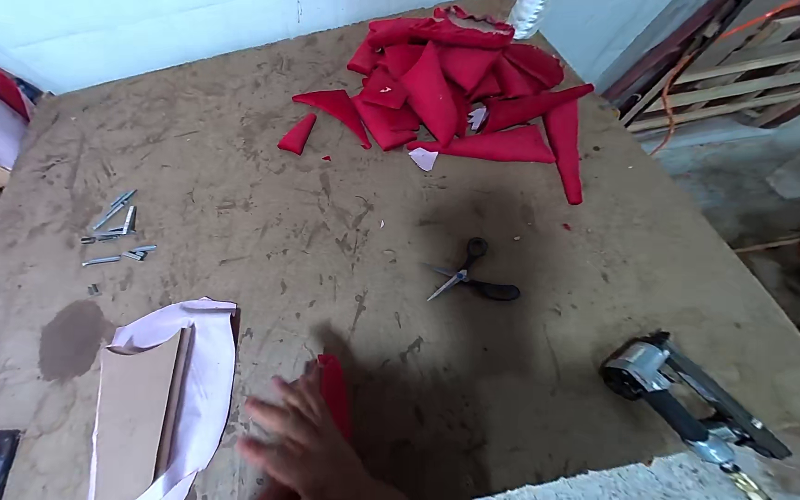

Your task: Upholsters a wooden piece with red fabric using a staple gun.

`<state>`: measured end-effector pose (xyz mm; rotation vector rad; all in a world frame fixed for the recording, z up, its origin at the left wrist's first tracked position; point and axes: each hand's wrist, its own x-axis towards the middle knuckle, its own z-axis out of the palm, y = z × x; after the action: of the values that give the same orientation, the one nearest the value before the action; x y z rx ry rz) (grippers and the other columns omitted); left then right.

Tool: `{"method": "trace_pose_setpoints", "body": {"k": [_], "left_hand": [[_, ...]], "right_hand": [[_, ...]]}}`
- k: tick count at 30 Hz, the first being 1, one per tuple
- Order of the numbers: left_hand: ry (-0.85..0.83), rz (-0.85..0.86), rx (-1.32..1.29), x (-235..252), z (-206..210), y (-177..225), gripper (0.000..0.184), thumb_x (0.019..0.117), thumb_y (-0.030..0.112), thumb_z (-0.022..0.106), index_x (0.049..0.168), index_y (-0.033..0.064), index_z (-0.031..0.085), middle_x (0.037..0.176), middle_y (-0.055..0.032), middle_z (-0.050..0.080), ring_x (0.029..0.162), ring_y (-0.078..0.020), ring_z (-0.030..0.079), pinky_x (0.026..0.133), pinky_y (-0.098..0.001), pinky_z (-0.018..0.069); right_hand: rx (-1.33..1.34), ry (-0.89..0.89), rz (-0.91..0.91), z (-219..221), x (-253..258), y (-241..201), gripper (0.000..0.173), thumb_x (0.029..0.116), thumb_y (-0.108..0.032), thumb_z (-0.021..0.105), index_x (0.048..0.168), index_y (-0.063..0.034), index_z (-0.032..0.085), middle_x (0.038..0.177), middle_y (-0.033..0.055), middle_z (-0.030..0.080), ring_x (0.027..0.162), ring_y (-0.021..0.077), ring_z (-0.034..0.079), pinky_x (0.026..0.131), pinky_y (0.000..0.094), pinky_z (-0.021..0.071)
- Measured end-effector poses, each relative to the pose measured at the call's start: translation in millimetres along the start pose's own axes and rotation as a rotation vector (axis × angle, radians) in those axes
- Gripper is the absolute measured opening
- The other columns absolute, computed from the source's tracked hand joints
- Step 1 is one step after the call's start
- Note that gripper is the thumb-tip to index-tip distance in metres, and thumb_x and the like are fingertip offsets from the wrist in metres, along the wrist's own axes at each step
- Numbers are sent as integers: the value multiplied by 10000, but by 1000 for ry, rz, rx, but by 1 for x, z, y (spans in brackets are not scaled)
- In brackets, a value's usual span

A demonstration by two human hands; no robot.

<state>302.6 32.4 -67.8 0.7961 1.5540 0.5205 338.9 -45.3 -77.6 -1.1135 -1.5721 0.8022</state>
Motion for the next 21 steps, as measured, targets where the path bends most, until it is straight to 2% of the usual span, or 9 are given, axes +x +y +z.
{"method": "trace_pose_setpoints", "body": {"k": [1, 2, 4, 7, 10, 13, 16, 18, 21], "left_hand": [[67, -31, 95, -3, 7, 1, 204, 1008, 33, 557, 867, -106, 609, 771, -55, 683, 690, -19, 614, 715, -182, 532], [44, -80, 166, -2, 10, 0, 322, 1043, 81, 549, 759, -63, 598, 673, -26, 627, 608, -30, 570, 662, -216, 516], [-60, 99, 212, 21, 7, -44, 420, 1057, 181, 541, 702, -15, 651, 618, -43, 642, 564, -87, 613, 603, -303, 561], [-130, 394, 262, 55, 6, -104, 520, 1035, 366, 518, 592, 107, 605, 532, -19, 558, 476, -143, 542, 476, -368, 472], [-127, 420, 436, 53, 15, -112, 569, 1018, 480, 507, 542, 170, 522, 508, 2, 506, 470, -163, 513, 473, -415, 441], [-74, 473, 692, 45, 30, -117, 601, 996, 581, 453, 527, 207, 468, 515, 31, 495, 510, -171, 534, 511, -470, 452], [31, 672, 930, 34, 46, -127, 615, 1018, 558, 397, 532, 200, 513, 544, 34, 555, 560, -166, 597, 546, -482, 494], [155, 879, 1041, 24, 59, -133, 600, 1035, 473, 422, 527, 168, 520, 558, 9, 588, 588, -177, 648, 550, -463, 530], [268, 1003, 1086, 18, 67, -140, 558, 1024, 402, 461, 528, 154, 522, 562, -2, 600, 603, -179, 671, 557, -437, 547]], "right_hand": [[135, 13, -60, -4, -6, -9, 884, 922, -827, 298, 1405, -168, 637, 1560, 131, 498, 1532, 383, 293, 1257, 642, 152], [243, 53, -96, -12, -15, -15, 870, 929, -810, 342, 1351, -120, 663, 1510, 175, 536, 1497, 404, 350, 1244, 615, 229], [257, 242, -37, -47, -45, -16, 789, 935, -768, 431, 1242, -96, 710, 1401, 181, 620, 1401, 391, 485, 1194, 589, 373], [-165, 564, 328, -139, -132, 5, 653, 1047, -630, 318, 1213, -122, 693, 1347, 107, 642, 1300, 273, 580, 1076, 494, 506], [-554, 688, 707, -253, -233, 20, 474, 1033, -372, 558, 1286, 19, 648, 1387, 226, 575, 1260, 323, 586, 1031, 486, 533], [-806, 698, 835, -334, -305, 39, 561, 934, -441, 692, 1291, -13, 635, 1344, 262, 574, 1250, 380, 560, 1001, 528, 513], [-820, 507, 963, -364, -334, 62, 887, 812, -558, 797, 1463, -30, 507, 1431, 293, 515, 1317, 454, 515, 1053, 621, 471], [-841, 400, 1006, -371, -339, 78, 967, 741, -398, 894, 1525, -55, 443, 1507, 301, 441, 1390, 481, 441, 1103, 660, 413], [-896, 359, 1036, -380, -337, 85, 895, 710, -174, 887, 1488, -3, 479, 1439, 351, 469, 1337, 537, 459, 1083, 681, 407]]}}
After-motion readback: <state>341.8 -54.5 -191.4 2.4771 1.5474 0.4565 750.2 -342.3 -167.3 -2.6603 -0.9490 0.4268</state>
